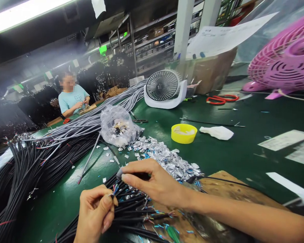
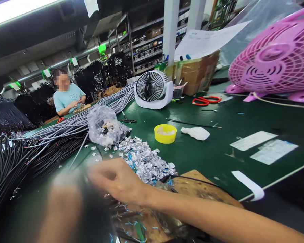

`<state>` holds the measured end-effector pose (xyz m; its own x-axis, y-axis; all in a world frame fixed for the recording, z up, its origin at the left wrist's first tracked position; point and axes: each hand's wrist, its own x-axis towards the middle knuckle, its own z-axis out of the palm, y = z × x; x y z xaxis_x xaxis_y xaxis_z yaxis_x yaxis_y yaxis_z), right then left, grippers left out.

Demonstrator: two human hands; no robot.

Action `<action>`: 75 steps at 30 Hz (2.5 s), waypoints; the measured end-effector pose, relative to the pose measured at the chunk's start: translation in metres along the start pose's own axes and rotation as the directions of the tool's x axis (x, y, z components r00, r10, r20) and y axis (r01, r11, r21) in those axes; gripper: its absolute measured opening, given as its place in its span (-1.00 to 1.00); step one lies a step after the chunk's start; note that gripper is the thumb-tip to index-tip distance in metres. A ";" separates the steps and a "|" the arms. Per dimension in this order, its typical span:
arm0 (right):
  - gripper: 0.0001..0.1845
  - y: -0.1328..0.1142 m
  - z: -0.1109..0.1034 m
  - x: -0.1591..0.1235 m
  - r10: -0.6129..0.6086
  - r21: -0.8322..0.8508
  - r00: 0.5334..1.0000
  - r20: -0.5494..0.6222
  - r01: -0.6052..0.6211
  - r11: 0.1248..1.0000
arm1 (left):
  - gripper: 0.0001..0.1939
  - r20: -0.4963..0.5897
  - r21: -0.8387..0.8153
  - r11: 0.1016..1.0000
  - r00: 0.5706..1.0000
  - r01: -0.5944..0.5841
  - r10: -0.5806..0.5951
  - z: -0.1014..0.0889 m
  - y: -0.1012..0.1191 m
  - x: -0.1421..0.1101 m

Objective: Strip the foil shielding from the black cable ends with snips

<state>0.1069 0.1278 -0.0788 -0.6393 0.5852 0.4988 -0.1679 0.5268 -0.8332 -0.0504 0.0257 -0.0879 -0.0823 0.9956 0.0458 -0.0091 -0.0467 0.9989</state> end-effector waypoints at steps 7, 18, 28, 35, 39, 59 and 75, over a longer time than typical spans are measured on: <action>-0.81 -0.003 0.001 0.000 -0.110 0.025 0.993 0.049 0.109 0.994 | -0.57 -0.123 0.022 0.999 0.992 -0.028 0.030 0.006 -0.002 0.001; -0.90 0.006 0.001 -0.004 -0.211 -0.066 0.976 0.056 0.214 0.975 | -0.62 -0.145 0.056 0.998 0.989 0.013 -0.005 0.011 -0.004 0.001; -0.82 0.001 -0.003 -0.004 -0.306 -0.072 0.926 0.221 0.329 0.942 | -0.52 -0.003 0.014 0.993 0.993 0.116 -0.116 0.007 -0.001 -0.002; -0.72 0.000 0.002 0.001 -0.032 0.358 0.916 0.400 -0.123 0.926 | -0.48 0.045 -0.011 0.997 0.996 0.078 -0.078 0.007 -0.001 0.002; -0.78 0.004 0.001 -0.003 -0.173 0.024 0.972 0.158 0.172 0.985 | -0.55 -0.002 0.030 0.999 0.999 0.040 -0.040 0.009 -0.010 0.007; -0.73 -0.006 0.013 -0.002 0.307 0.397 0.947 0.096 -0.320 0.861 | -0.84 -0.084 0.578 0.615 0.711 -0.536 0.698 0.023 -0.004 0.003; -0.56 -0.003 -0.003 0.001 0.102 0.219 0.991 0.086 -0.119 0.968 | -0.86 -0.035 0.646 0.551 0.699 -0.529 0.714 0.020 -0.005 0.004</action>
<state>0.1089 0.1283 -0.0749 -0.7155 0.5803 0.3889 -0.2514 0.3055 -0.9184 -0.0307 0.0310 -0.0922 -0.0993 0.6601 0.7446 0.6818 -0.4999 0.5341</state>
